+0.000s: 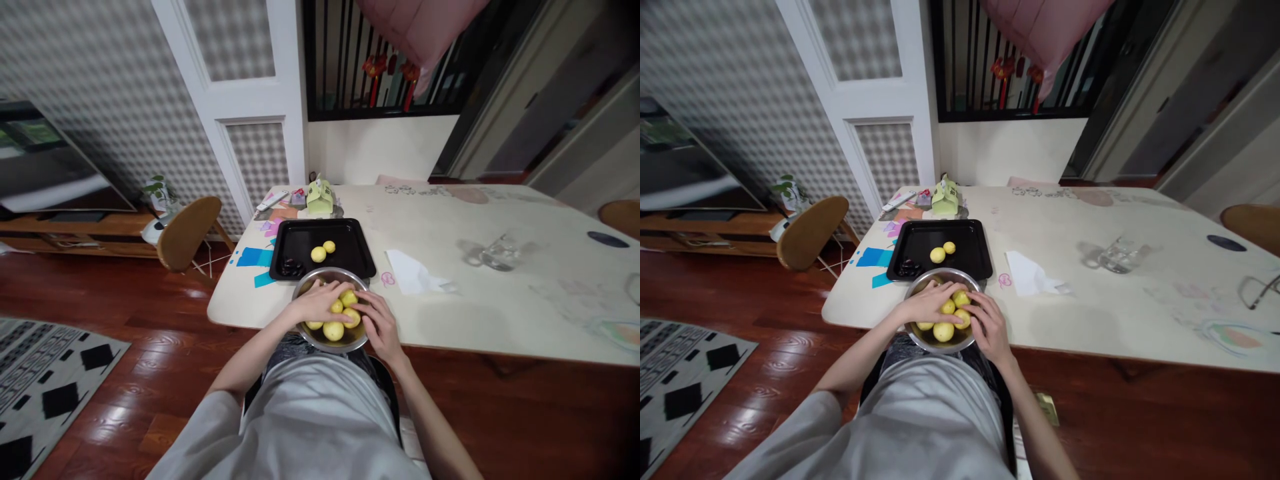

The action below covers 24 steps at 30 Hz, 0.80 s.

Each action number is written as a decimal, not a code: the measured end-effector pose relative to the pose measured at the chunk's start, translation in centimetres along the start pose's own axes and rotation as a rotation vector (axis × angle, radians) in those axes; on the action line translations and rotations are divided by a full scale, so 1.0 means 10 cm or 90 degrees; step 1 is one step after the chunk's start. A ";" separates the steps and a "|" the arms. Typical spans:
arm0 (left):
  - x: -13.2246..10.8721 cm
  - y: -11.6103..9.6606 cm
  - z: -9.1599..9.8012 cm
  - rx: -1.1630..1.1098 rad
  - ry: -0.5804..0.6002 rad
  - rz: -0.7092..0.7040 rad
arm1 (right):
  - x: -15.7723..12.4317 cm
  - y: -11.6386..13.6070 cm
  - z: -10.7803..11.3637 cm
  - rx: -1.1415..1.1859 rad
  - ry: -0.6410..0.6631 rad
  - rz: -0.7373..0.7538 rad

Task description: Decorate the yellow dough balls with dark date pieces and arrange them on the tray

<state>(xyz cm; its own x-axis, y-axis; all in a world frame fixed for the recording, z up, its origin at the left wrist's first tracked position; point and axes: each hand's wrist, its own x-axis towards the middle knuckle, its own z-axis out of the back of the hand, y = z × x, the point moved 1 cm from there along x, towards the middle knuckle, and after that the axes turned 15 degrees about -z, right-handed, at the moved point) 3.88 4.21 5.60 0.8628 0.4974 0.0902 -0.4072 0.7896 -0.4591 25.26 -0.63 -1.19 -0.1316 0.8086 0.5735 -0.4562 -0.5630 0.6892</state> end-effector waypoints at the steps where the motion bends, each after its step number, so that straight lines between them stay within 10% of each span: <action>1: 0.00 0.01 0.01 -0.012 -0.001 -0.008 | 0.00 0.00 0.00 0.001 0.000 -0.001; 24: 0.00 0.03 0.00 -0.030 -0.004 -0.039 | -0.02 -0.02 -0.01 0.014 -0.036 -0.007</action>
<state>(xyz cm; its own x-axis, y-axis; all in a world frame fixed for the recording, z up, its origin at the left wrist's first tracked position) 3.79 4.46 5.44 0.8835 0.4516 0.1245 -0.3397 0.8007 -0.4934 25.29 -0.63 -1.47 -0.0761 0.8038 0.5900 -0.4375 -0.5586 0.7047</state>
